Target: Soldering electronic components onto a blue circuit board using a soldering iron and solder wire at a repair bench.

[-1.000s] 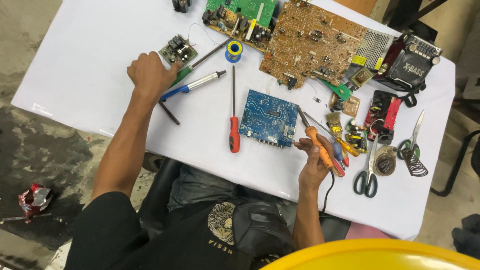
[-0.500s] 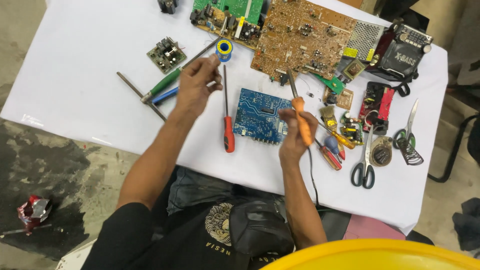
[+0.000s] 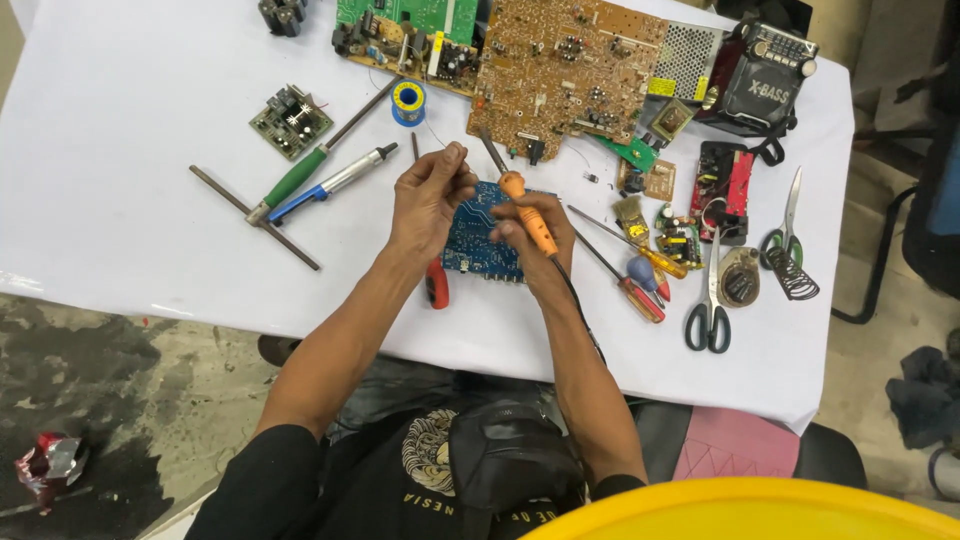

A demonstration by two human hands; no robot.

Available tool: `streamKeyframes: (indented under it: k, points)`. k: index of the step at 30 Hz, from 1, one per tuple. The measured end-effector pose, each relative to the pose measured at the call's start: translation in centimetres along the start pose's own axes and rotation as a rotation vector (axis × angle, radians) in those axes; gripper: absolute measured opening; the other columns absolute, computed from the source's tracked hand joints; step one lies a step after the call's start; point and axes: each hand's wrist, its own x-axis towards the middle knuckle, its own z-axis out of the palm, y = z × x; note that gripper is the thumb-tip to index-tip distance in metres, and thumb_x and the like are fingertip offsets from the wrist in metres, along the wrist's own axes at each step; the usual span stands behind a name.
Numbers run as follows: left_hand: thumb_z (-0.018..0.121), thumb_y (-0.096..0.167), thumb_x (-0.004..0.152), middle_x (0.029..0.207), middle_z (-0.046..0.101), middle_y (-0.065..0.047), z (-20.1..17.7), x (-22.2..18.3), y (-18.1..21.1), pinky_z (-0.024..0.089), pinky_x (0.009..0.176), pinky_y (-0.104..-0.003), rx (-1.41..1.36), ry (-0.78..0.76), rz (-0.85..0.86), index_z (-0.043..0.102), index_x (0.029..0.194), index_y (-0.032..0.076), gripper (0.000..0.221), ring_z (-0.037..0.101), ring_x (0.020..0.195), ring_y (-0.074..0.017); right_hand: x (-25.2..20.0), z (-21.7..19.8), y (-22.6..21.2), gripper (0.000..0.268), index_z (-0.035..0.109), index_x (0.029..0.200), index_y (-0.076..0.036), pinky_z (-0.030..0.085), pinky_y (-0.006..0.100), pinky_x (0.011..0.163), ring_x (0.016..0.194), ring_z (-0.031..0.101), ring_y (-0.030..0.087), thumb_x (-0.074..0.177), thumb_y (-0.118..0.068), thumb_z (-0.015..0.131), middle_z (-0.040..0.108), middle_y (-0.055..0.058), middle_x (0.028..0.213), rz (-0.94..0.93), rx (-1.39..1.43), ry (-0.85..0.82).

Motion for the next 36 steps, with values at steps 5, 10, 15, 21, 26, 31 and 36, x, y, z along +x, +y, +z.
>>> streamKeyframes:
  k: [5,10,15,21,26,31,36]
  points:
    - [0.078,0.022,0.095,0.085,0.073,-0.008,0.6,-0.7,-1.4,0.069,0.070,-0.026,-0.031,-0.037,-0.030,0.077,0.096,0.009,0.013,0.078,0.080,-0.0209,0.1,1.1,-1.4,0.034,0.059,0.119,-0.014,0.059,0.037,0.090,0.103,0.073,0.021,0.093,-0.012,0.079,0.074,0.015,0.117,-0.085,-0.254,0.008]
    - [0.078,0.022,0.094,0.082,0.074,-0.007,0.2,-0.5,-1.2,0.069,0.068,-0.024,0.005,-0.044,-0.006,0.076,0.093,0.010,0.012,0.078,0.077,-0.0196,0.3,1.2,-1.3,0.022,0.063,0.106,-0.010,0.063,0.028,0.078,0.086,0.074,0.016,0.092,-0.005,0.079,0.076,0.011,0.094,0.006,-0.230,0.093]
    - [0.080,0.017,0.094,0.080,0.074,-0.011,-1.1,-0.9,0.6,0.069,0.068,-0.029,0.273,-0.064,0.200,0.077,0.095,0.008,0.010,0.079,0.077,-0.0224,0.6,1.1,-3.6,0.021,0.064,0.106,-0.008,0.062,0.024,0.064,0.077,0.075,0.018,0.092,0.001,0.076,0.076,0.013,0.089,0.110,-0.274,0.154]
    - [0.067,0.020,0.103,0.092,0.076,-0.012,-1.7,-3.3,1.7,0.067,0.068,-0.027,0.416,-0.101,0.249,0.074,0.108,0.009,0.013,0.076,0.079,-0.0185,0.6,0.4,-0.9,0.020,0.067,0.103,-0.006,0.062,0.024,0.062,0.074,0.076,0.019,0.090,0.006,0.077,0.077,0.016,0.087,-0.036,-0.188,0.154]
    - [0.077,0.012,0.096,0.102,0.075,-0.012,-0.2,-5.1,-0.2,0.065,0.076,-0.030,0.613,-0.183,0.337,0.075,0.116,0.008,0.021,0.075,0.092,-0.0190,0.4,1.1,0.6,0.019,0.069,0.099,-0.007,0.063,0.025,0.060,0.071,0.077,0.019,0.089,0.007,0.077,0.078,0.015,0.085,-0.098,-0.219,0.129]
    - [0.075,0.010,0.097,0.092,0.077,-0.010,-0.5,-4.0,-0.5,0.063,0.071,-0.028,0.700,-0.146,0.464,0.079,0.106,0.010,0.010,0.076,0.084,-0.0176,0.3,1.1,-0.8,0.017,0.070,0.101,-0.005,0.064,0.027,0.064,0.074,0.077,0.020,0.090,0.006,0.077,0.079,0.017,0.088,-0.077,-0.312,0.054]
    - [0.077,0.020,0.097,0.096,0.076,-0.011,-0.2,-4.8,0.9,0.060,0.085,-0.038,0.837,-0.268,0.557,0.078,0.114,0.011,0.019,0.075,0.093,-0.0243,0.4,0.0,0.7,0.019,0.067,0.103,-0.007,0.065,0.028,0.066,0.076,0.077,0.021,0.091,0.005,0.075,0.079,0.016,0.090,-0.126,-0.287,0.094]
